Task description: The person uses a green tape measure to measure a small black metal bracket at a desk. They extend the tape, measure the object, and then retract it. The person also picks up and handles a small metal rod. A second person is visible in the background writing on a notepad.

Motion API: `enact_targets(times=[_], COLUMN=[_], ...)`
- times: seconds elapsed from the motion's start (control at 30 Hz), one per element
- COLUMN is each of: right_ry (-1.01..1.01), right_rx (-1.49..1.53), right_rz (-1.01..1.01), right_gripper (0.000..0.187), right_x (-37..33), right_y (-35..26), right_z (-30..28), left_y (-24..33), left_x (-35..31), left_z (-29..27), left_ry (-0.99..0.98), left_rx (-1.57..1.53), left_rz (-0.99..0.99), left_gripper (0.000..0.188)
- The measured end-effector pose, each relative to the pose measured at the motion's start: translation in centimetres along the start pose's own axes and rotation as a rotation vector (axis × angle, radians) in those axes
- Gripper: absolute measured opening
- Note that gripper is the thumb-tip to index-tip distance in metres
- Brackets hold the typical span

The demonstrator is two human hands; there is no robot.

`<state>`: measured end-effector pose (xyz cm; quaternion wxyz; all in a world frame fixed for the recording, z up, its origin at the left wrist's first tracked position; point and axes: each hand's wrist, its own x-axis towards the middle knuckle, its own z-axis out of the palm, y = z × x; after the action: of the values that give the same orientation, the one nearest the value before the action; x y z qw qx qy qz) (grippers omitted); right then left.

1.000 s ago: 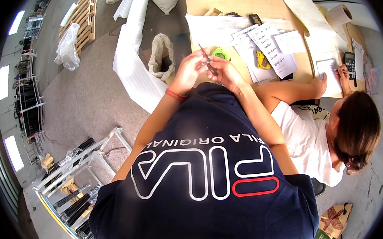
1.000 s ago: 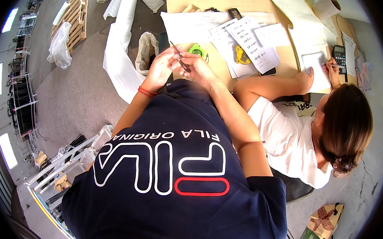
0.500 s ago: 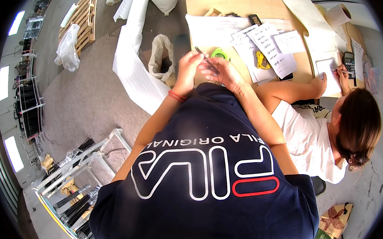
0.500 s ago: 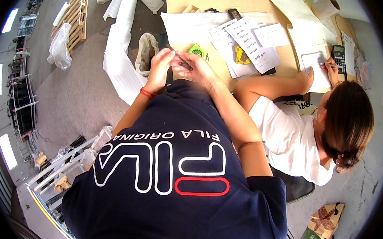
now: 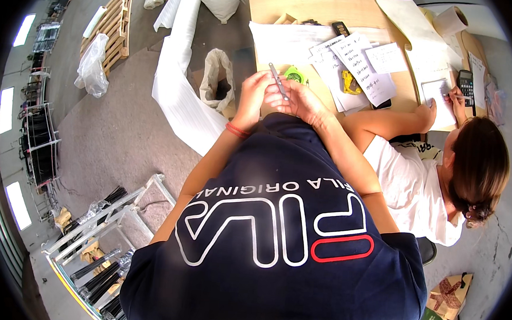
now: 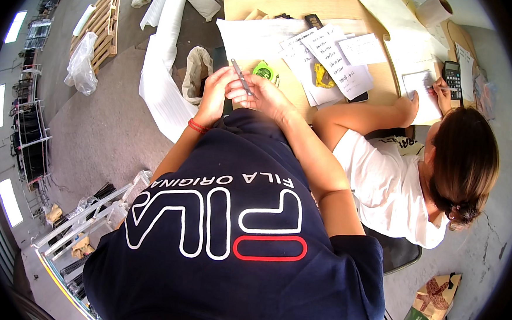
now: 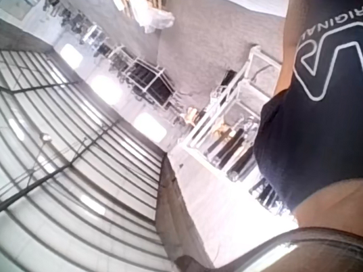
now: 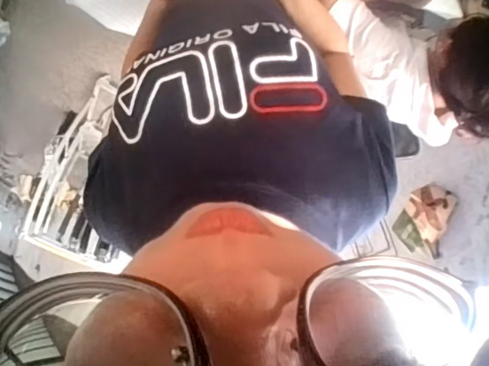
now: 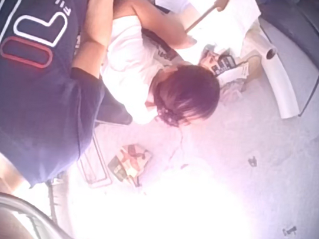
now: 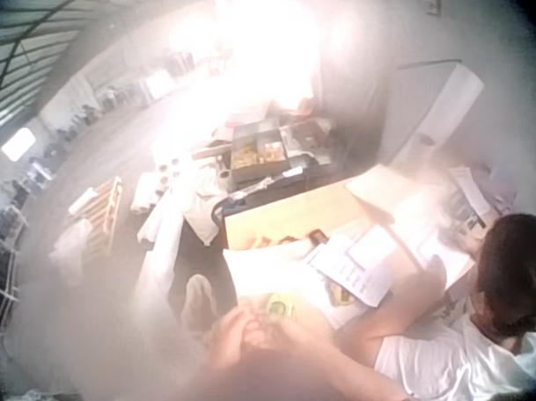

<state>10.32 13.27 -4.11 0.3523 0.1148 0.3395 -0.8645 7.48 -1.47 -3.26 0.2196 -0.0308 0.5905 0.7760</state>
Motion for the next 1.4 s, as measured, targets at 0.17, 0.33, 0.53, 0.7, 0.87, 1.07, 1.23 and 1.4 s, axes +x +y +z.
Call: enact_targets(times=[0.17, 0.33, 0.53, 0.7, 0.87, 1.07, 1.23, 1.4], right_ry=[-0.01, -0.032, -0.059, -0.058, -0.036, -0.043, -0.053, -0.042], right_rx=[0.034, 0.064, 0.077, 0.083, 0.097, 0.132, 0.147, 0.165], right_rz=[-0.003, 0.007, 0.014, 0.011, 0.004, 0.007, -0.003, -0.005], right_gripper=[0.028, 0.024, 0.024, 0.024, 0.024, 0.023, 0.021, 0.02], right_x=[0.07, 0.48, 0.75, 0.73, 0.68, 0.77, 0.96, 1.02], right_y=[0.14, 0.41, 0.63, 0.6, 0.58, 0.64, 0.76, 0.79], right_z=[-0.23, -0.61, -1.01, -1.03, -0.9, -0.98, -1.15, -1.1], left_y=[0.09, 0.04, 0.07, 0.09, 0.04, 0.0, -0.01, 0.12], left_x=[-0.46, -0.51, -0.53, -0.55, -0.53, -0.45, -0.48, -0.51], left_z=[0.35, 0.36, 0.31, 0.39, 0.38, 0.39, 0.35, 0.48], left_ry=[-0.029, -0.025, -0.026, -0.03, -0.022, -0.02, -0.014, -0.006], left_rx=[0.049, 0.062, 0.074, 0.075, 0.061, 0.061, 0.056, 0.062], left_rz=[0.032, 0.028, 0.009, 0.004, -0.006, -0.019, -0.022, -0.016], left_gripper=[0.02, 0.02, 0.019, 0.019, 0.018, 0.018, 0.018, 0.018])
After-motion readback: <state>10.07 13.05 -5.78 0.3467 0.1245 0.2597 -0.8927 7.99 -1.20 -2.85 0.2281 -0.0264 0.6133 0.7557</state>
